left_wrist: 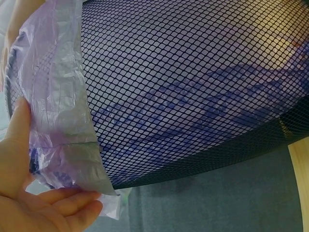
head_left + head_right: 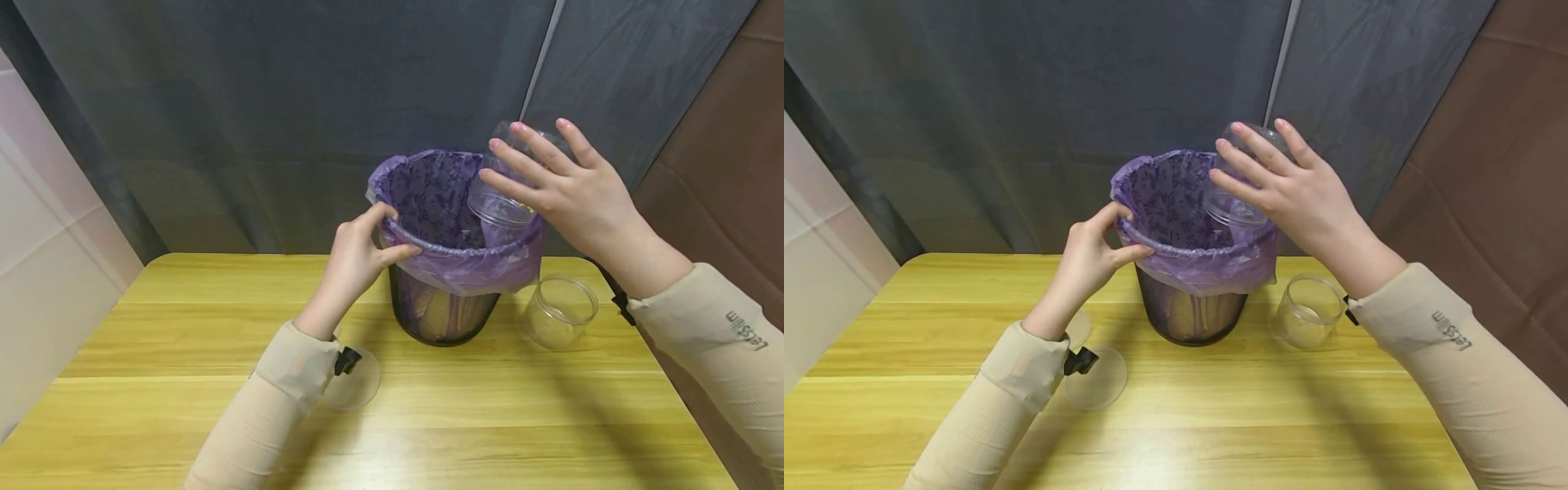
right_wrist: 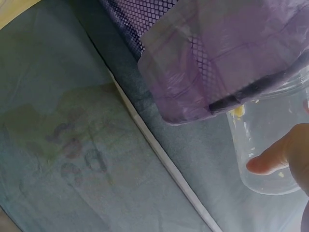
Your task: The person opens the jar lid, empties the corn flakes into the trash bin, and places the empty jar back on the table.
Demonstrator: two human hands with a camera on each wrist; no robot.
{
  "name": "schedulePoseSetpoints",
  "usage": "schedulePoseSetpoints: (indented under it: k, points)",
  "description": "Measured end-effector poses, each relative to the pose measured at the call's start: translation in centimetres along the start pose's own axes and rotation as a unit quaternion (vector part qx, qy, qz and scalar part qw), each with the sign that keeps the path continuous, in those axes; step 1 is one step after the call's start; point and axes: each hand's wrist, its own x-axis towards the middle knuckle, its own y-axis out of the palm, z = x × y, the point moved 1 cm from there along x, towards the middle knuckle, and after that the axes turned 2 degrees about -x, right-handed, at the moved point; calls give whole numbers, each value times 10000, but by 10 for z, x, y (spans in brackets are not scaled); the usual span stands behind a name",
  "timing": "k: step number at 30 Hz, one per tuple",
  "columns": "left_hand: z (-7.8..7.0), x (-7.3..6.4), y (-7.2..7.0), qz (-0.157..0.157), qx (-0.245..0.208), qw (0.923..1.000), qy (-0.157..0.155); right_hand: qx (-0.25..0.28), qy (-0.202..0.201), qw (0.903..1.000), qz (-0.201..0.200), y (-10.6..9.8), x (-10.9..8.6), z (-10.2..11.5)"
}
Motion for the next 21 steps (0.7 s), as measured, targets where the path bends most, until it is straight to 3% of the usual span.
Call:
schedulePoseSetpoints:
  k: [3, 11, 21]
  points:
    - [0, 0, -1, -14, 0, 10000, 6, -78, -106, 9999, 111, -2, 0, -1]
    - [0, 0, -1, 21, -2, 10000, -8, -368, -263, 9990, -52, -1, 1, 0]
    - [1, 0, -1, 6, -1, 10000, 10, -676, -483, 9963, 205, -4, 7, -1]
